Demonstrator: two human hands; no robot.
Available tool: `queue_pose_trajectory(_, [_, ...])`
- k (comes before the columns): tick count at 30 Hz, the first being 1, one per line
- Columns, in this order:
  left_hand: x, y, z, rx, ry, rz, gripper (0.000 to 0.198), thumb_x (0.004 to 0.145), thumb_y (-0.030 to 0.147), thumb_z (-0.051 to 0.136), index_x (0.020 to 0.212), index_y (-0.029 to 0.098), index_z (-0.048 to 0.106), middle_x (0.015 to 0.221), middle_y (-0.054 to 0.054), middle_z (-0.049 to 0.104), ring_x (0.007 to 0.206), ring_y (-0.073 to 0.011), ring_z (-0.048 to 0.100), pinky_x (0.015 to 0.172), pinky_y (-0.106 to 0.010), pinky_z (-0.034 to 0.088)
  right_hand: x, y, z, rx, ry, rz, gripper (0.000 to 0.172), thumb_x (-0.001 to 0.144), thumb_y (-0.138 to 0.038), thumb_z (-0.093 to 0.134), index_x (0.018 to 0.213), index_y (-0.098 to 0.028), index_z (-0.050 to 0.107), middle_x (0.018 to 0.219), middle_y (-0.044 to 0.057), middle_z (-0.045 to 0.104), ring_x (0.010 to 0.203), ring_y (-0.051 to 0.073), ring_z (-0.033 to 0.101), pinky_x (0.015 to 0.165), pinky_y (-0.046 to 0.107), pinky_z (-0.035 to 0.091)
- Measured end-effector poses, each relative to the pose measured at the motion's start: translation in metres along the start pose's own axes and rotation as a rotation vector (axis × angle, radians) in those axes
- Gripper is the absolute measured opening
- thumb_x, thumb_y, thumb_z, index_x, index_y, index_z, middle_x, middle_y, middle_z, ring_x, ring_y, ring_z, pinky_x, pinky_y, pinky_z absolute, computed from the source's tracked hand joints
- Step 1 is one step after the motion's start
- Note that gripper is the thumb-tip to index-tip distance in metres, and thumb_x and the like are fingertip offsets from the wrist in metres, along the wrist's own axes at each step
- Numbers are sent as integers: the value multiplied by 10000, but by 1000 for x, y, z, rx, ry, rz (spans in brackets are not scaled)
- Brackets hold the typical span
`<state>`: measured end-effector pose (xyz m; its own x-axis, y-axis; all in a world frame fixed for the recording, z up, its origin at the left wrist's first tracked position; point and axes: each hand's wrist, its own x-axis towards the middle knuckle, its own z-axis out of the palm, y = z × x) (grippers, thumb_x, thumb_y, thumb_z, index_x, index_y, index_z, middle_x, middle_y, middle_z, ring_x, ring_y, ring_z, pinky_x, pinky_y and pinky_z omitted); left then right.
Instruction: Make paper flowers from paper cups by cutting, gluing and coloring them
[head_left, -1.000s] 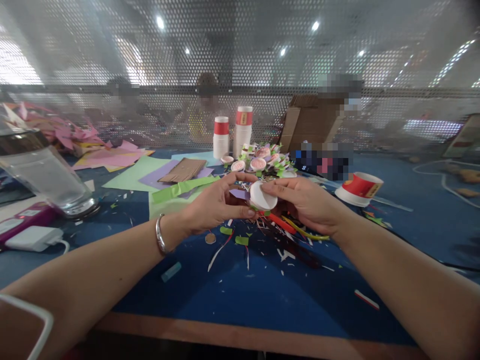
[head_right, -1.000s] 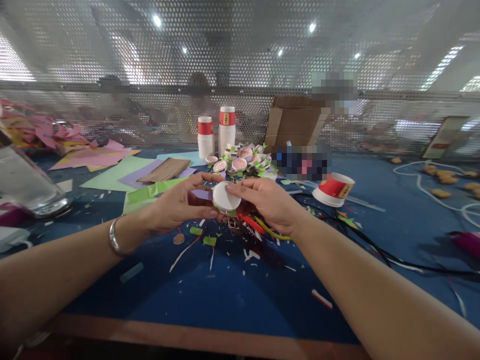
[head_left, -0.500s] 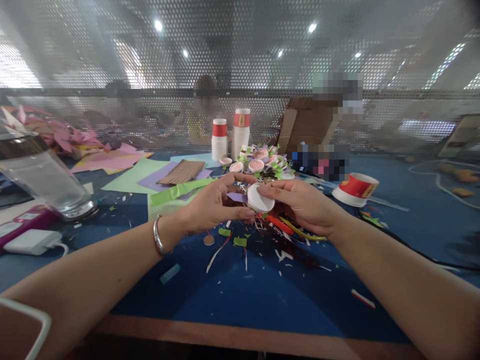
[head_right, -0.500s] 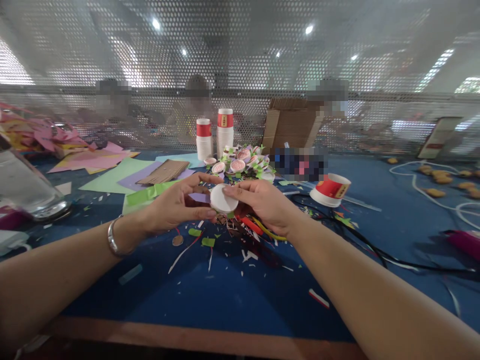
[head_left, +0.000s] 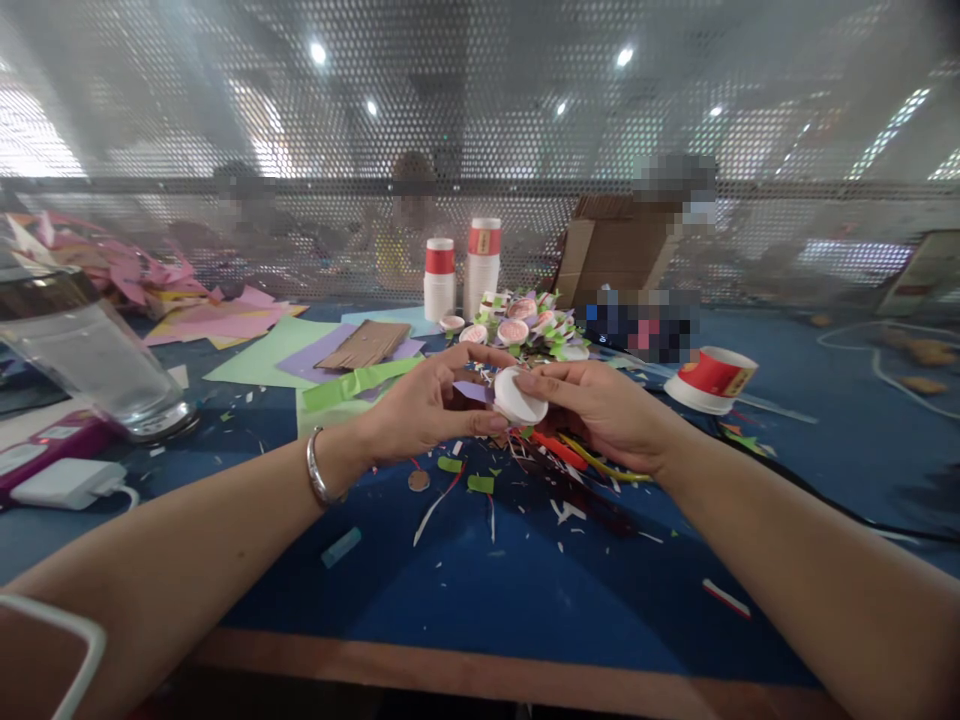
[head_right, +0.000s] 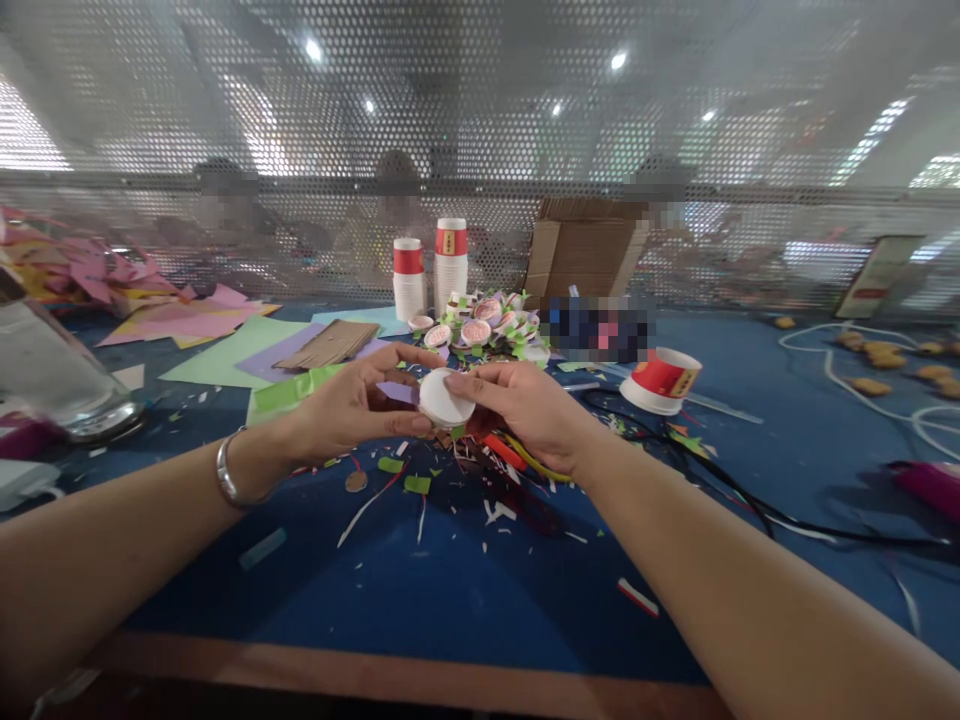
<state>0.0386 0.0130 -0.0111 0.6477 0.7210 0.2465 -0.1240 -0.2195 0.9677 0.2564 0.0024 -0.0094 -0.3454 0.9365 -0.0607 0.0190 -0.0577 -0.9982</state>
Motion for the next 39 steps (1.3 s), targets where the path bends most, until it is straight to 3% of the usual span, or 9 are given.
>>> queue_pose_trajectory(8, [-3,5,3,-142,101,-49,518,801,194,802,1249,194,544,791,-18,751,718,-142,716,692,-239,548,-4,-6,5,15,60,-15,333,713,-485,867,784,-176,765,768,38,741,613,109,595,572,244,466])
queue_pose_trajectory(12, [-4,6,10,-232,214,-63,560,787,216,810,1273,186,534,819,-23,748,724,-150,703,706,-263,568,-4,-6,8,41,76,-43,349,667,-497,892,739,-193,736,770,26,735,648,125,610,616,264,476])
queue_pose_trajectory(17, [-4,5,17,-275,303,-88,594,750,172,822,1256,182,510,783,-1,728,701,-149,697,686,-266,569,-4,-2,9,-14,60,-70,348,710,-525,862,768,-204,742,777,17,730,678,132,617,651,270,479])
queue_pose_trajectory(22, [-1,1,15,-334,412,-119,380,782,164,788,1111,181,600,840,1,715,714,-131,677,659,-262,555,-4,0,8,-104,78,-101,377,717,-559,846,764,-200,739,713,2,701,623,109,566,611,262,447])
queue_pose_trajectory(25, [0,-1,14,-327,346,-166,175,795,213,788,915,142,682,855,-27,726,757,-128,678,694,-259,552,-4,0,8,-187,82,-135,395,744,-587,814,785,-203,737,726,5,700,624,118,557,603,275,433])
queue_pose_trajectory(27, [0,-2,14,-292,292,-196,147,792,233,795,847,118,721,866,-53,737,780,-134,683,716,-256,550,-5,-1,8,-236,74,-146,404,755,-608,795,808,-211,737,771,17,722,651,134,582,620,287,443])
queue_pose_trajectory(33, [3,-5,5,-333,483,-226,127,835,200,738,915,102,746,905,-100,754,706,-138,675,666,-265,558,-6,-9,-1,-385,149,-200,417,854,-616,694,705,-227,691,704,20,704,600,127,581,604,296,457])
queue_pose_trajectory(39, [5,-4,0,-371,595,-310,148,867,169,690,989,91,718,924,-131,764,651,-159,705,625,-284,591,-3,-12,-15,-621,168,-242,290,852,-508,724,765,-233,696,712,31,735,630,161,632,630,326,482])
